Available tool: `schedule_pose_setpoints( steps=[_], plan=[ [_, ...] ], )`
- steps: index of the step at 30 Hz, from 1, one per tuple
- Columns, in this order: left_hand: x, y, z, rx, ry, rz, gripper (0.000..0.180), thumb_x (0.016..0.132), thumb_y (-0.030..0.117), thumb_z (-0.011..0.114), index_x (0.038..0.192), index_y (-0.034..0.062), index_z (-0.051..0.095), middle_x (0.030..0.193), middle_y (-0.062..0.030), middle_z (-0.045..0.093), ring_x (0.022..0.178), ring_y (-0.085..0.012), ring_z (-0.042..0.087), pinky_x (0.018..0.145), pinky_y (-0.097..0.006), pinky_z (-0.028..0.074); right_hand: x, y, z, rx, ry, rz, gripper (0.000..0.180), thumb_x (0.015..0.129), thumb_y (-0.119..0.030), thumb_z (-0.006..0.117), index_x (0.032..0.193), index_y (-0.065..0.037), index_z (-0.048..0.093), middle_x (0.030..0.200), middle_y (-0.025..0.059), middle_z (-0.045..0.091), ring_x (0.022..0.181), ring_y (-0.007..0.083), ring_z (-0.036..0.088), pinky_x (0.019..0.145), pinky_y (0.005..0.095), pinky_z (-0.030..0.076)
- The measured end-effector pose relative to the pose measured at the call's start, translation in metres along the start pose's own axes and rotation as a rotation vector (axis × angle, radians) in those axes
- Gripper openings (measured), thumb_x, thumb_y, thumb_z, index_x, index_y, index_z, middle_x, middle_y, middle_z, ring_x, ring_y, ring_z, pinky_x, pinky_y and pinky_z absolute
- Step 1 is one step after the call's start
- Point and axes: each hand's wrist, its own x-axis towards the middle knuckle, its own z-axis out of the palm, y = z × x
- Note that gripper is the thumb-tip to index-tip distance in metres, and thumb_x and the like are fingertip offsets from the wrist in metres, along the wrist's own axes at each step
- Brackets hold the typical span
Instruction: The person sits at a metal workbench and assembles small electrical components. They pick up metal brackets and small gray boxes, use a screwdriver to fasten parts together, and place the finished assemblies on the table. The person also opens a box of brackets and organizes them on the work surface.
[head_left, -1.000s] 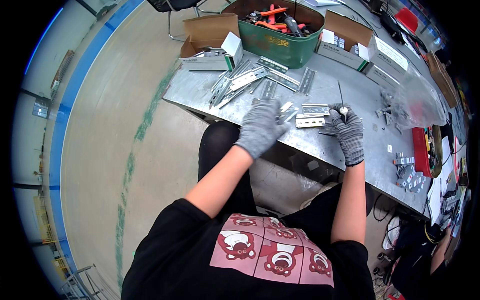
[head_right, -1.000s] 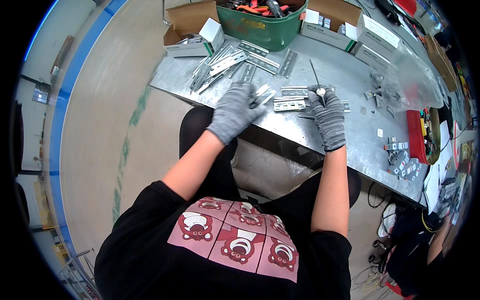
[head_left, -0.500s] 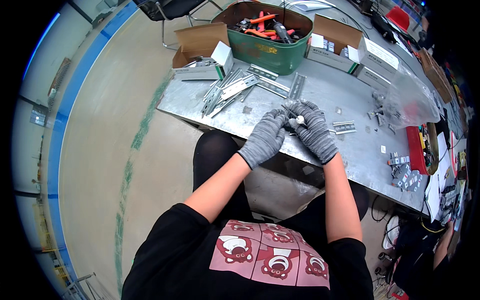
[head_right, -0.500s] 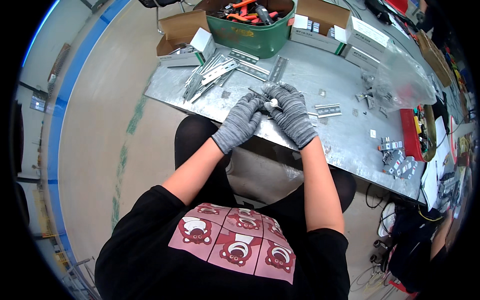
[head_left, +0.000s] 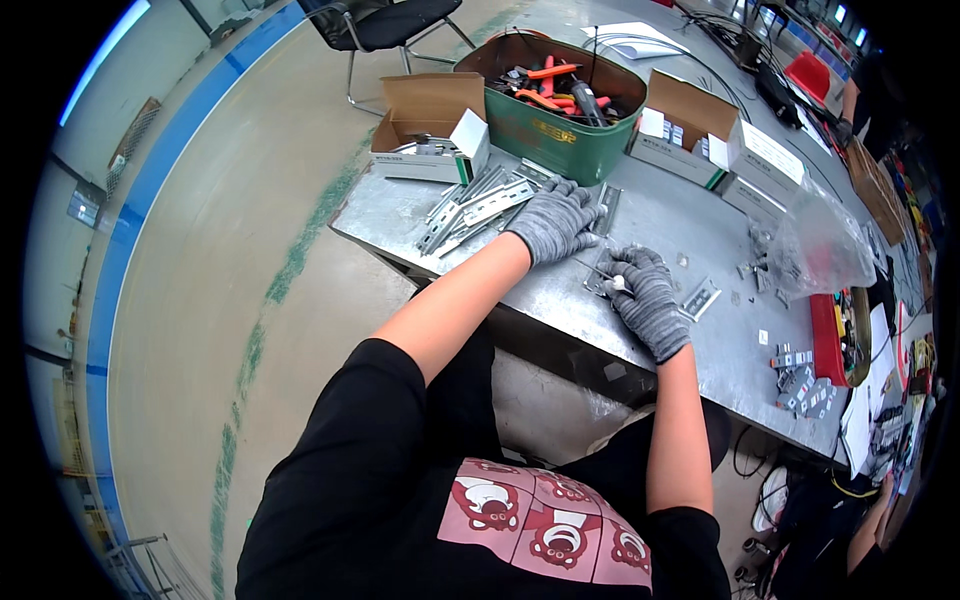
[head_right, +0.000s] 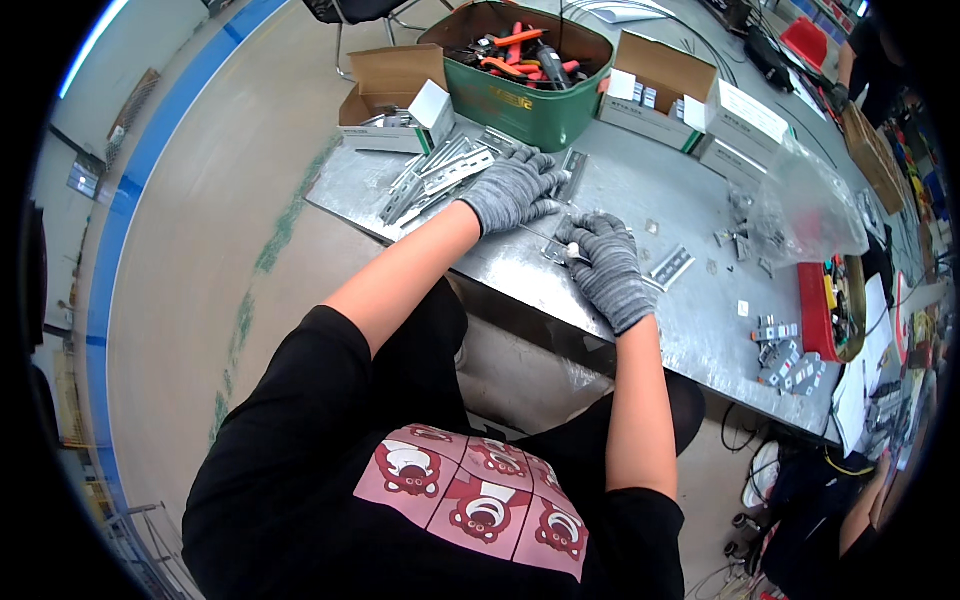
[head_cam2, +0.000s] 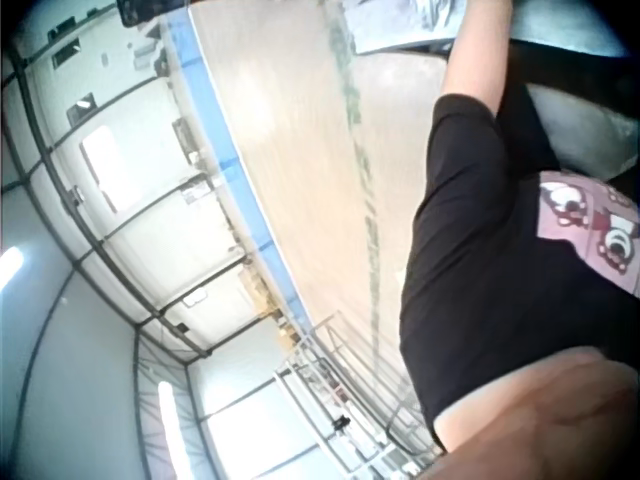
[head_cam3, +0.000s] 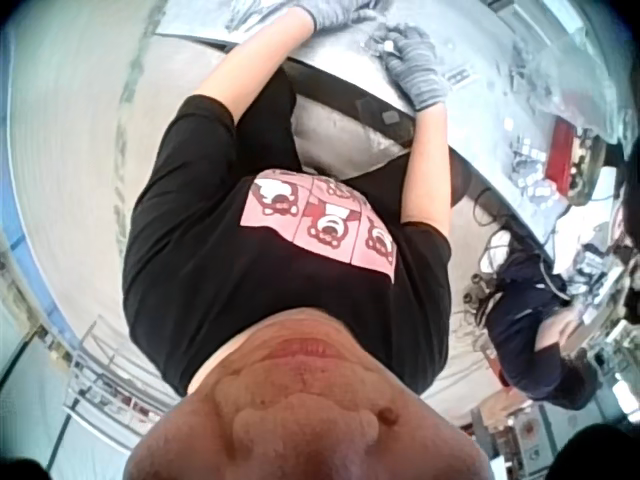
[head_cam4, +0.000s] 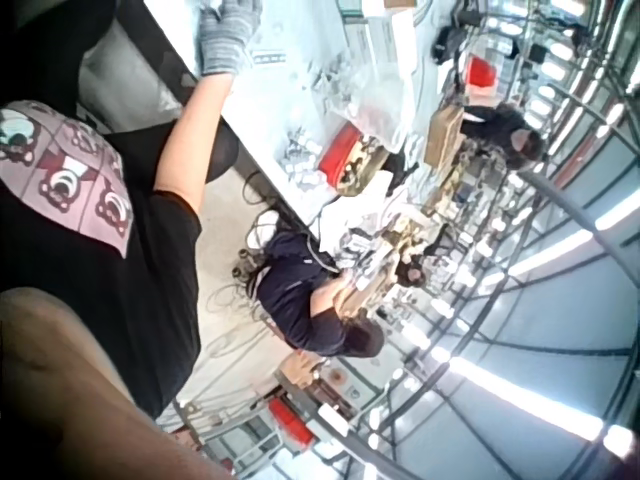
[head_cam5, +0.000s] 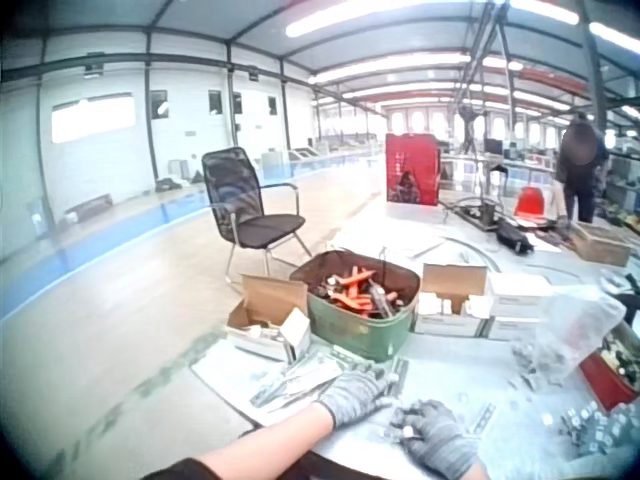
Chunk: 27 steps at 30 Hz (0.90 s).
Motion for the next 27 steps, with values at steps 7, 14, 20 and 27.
schedule_pose_setpoints(
  steps=[7,14,20,27],
  plan=[
    [-0.030,0.007,0.007,0.021,0.027,-0.137,0.047,0.095,0.043,0.049,0.126,0.0083,0.059,0.130,-0.0168,0.053,0.122,-0.0313,0.049,0.109,-0.044,0.032,-0.001,0.006,0.007,0.036,0.049,-0.007,0.028,0.077,-0.014,0.069,0.104,-0.005,0.070,0.119,0.0167,0.061,0.117,0.0377,0.051,0.104,0.0450,0.039],
    [-0.058,0.003,-0.001,-0.070,0.206,-0.224,0.046,0.092,0.042,0.056,0.124,0.0102,0.060,0.128,-0.0180,0.056,0.126,-0.0324,0.048,0.108,-0.043,0.035,0.000,0.003,0.010,0.034,0.031,0.005,0.029,0.078,-0.014,0.068,0.107,-0.007,0.070,0.119,0.0155,0.062,0.118,0.0383,0.050,0.105,0.0454,0.038],
    [-0.143,-0.059,-0.026,-0.178,0.449,-0.777,0.045,0.078,0.036,0.074,0.109,0.0047,0.065,0.110,-0.0176,0.060,0.105,-0.0322,0.058,0.094,-0.043,0.046,-0.003,0.004,0.010,0.015,0.063,0.017,0.031,0.079,-0.013,0.068,0.110,-0.010,0.070,0.120,0.0141,0.062,0.120,0.0373,0.049,0.106,0.0459,0.037],
    [-0.186,-0.086,0.013,-0.451,0.355,-0.805,0.037,0.078,0.026,0.075,0.107,0.0038,0.066,0.107,-0.0173,0.061,0.102,-0.0330,0.057,0.093,-0.042,0.046,-0.005,-0.004,0.009,-0.028,0.111,-0.007,0.031,0.080,-0.009,0.068,0.111,-0.010,0.070,0.121,0.0115,0.063,0.123,0.0352,0.047,0.109,0.0450,0.034]
  ],
)
